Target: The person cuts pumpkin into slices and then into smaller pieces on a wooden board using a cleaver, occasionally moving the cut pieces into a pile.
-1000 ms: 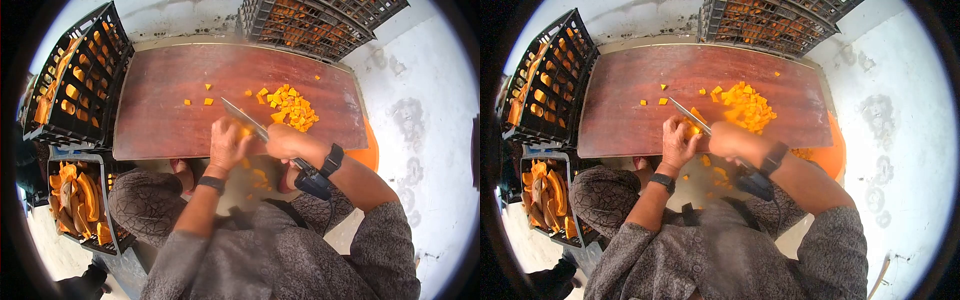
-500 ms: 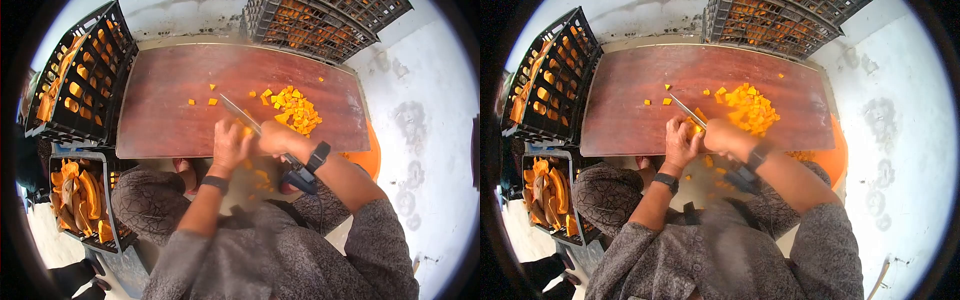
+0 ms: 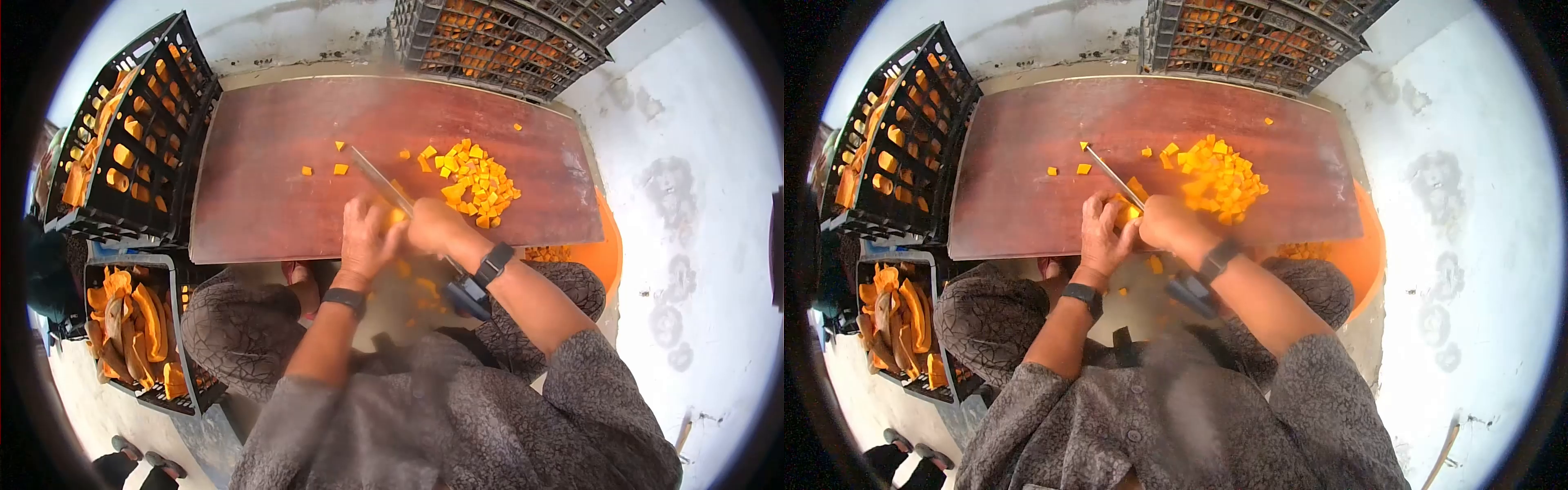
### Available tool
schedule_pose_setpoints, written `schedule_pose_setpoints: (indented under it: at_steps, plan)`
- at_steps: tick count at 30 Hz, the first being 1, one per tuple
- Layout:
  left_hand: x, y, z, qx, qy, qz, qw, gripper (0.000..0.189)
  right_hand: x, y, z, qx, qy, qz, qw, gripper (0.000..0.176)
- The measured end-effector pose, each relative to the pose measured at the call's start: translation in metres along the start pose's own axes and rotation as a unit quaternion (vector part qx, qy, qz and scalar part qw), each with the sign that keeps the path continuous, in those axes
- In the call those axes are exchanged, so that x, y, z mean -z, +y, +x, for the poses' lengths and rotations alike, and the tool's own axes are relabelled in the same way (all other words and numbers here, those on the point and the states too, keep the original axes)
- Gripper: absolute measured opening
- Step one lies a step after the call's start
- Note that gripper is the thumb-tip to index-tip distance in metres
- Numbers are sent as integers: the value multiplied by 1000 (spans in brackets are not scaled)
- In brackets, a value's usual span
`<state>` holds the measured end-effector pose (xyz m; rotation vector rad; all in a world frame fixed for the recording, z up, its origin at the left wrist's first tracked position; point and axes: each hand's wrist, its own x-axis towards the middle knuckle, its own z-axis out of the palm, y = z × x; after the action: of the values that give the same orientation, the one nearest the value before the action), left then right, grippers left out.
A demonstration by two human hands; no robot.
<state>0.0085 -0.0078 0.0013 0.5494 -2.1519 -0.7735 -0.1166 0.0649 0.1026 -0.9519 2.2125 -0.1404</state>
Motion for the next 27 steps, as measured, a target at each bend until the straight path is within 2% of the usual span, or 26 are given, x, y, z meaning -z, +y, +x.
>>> schedule_pose_setpoints:
  at_steps: [5,8,11,14,20,27]
  plan:
    - [2,-4,0,-25,-17,7,1000,30,-3,24,3,17,57,68,996,30]
    - [3,-4,-1,-28,-7,-6,1000,32,22,11,-22,-11,17,101,995,26]
    - [1,-1,-1,16,16,-61,998,35,33,3,-36,-38,20,95,995,27]
    - [-2,-6,-2,-3,25,-17,1000,40,38,-1,-50,-39,-3,105,994,33]
    - [2,-2,-1,-7,37,3,999,40,30,-3,-62,-18,-6,58,998,34]
    - [0,-5,-2,-22,43,14,999,36,32,-1,-70,-39,-12,46,998,33]
